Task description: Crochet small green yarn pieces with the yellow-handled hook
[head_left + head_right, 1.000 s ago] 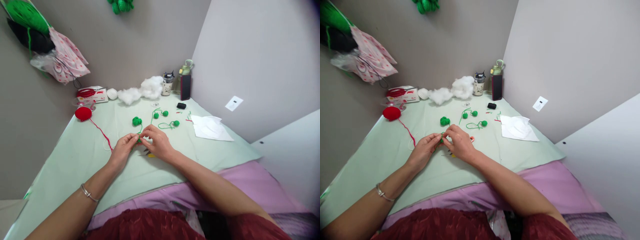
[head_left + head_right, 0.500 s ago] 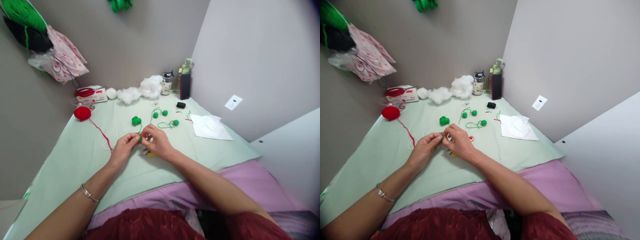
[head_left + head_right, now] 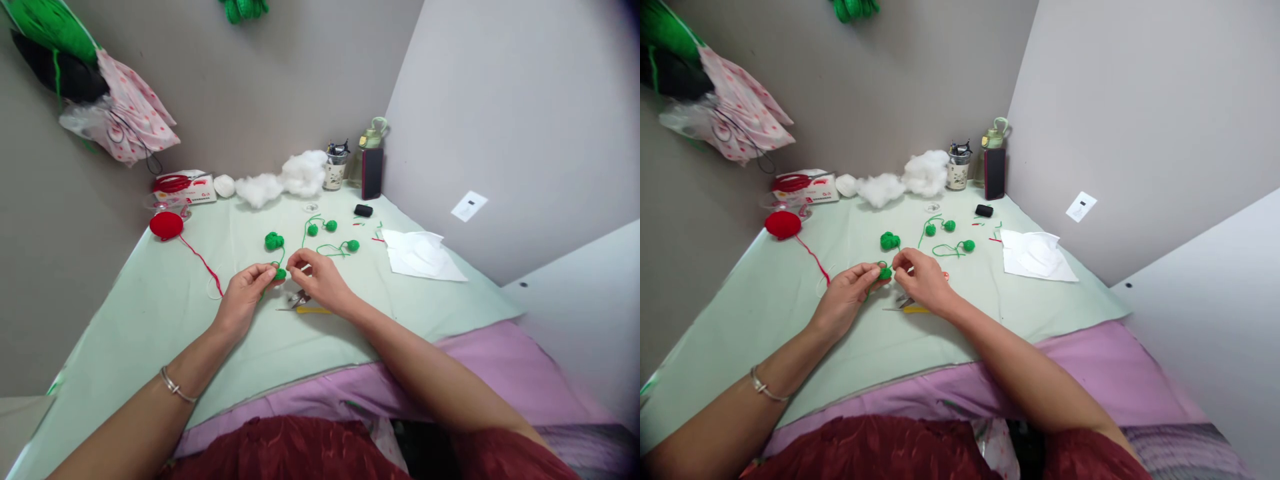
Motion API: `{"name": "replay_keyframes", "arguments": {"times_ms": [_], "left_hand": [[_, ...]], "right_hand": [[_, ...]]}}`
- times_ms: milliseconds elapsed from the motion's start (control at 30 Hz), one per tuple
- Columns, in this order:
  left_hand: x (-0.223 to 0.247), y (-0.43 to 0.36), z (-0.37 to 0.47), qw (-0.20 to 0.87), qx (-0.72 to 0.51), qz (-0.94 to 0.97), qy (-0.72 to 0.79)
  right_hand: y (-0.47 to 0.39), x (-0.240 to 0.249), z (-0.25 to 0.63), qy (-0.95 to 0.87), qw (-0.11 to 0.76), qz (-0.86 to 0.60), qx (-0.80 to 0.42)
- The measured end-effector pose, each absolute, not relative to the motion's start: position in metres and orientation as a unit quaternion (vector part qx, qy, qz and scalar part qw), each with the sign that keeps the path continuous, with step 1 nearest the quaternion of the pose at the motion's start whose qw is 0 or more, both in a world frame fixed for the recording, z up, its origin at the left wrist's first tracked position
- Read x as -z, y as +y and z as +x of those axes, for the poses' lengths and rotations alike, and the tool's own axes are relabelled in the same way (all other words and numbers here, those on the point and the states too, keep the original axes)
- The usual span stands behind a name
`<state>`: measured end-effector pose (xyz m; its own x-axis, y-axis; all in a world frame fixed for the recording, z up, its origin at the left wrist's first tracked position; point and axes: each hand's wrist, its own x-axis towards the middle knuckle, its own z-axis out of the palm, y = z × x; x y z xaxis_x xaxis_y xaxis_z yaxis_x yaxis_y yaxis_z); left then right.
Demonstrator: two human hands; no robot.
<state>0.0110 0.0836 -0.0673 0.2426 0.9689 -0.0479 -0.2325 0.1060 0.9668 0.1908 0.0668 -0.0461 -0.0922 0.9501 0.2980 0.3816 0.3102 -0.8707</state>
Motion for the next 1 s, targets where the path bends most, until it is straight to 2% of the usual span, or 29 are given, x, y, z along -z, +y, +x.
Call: {"name": "replay_keyframes", "arguments": {"times_ms": [167, 267, 400, 733, 1000], "left_hand": [[0.069, 0.084, 0.009, 0.626, -0.477, 0.476, 0.392], [0.069, 0.084, 0.008, 0.622, -0.470, 0.485, 0.397], [0.069, 0.084, 0.009, 0.628, -0.463, 0.486, 0.393], [0.064, 0.081, 0.013, 0.638, -0.468, 0.475, 0.385], [0.066, 0.082, 0.011, 0.629, -0.446, 0.502, 0.391]], "right_hand": [[0.063, 0.041, 0.191, -0.679, 0.445, -0.467, -0.350], [0.062, 0.043, 0.190, -0.700, 0.445, -0.449, -0.332], [0.067, 0.049, 0.189, -0.700, 0.459, -0.462, -0.294], [0.072, 0.057, 0.190, -0.642, 0.450, -0.497, -0.371], [0.069, 0.051, 0.189, -0.638, 0.468, -0.510, -0.337]]}}
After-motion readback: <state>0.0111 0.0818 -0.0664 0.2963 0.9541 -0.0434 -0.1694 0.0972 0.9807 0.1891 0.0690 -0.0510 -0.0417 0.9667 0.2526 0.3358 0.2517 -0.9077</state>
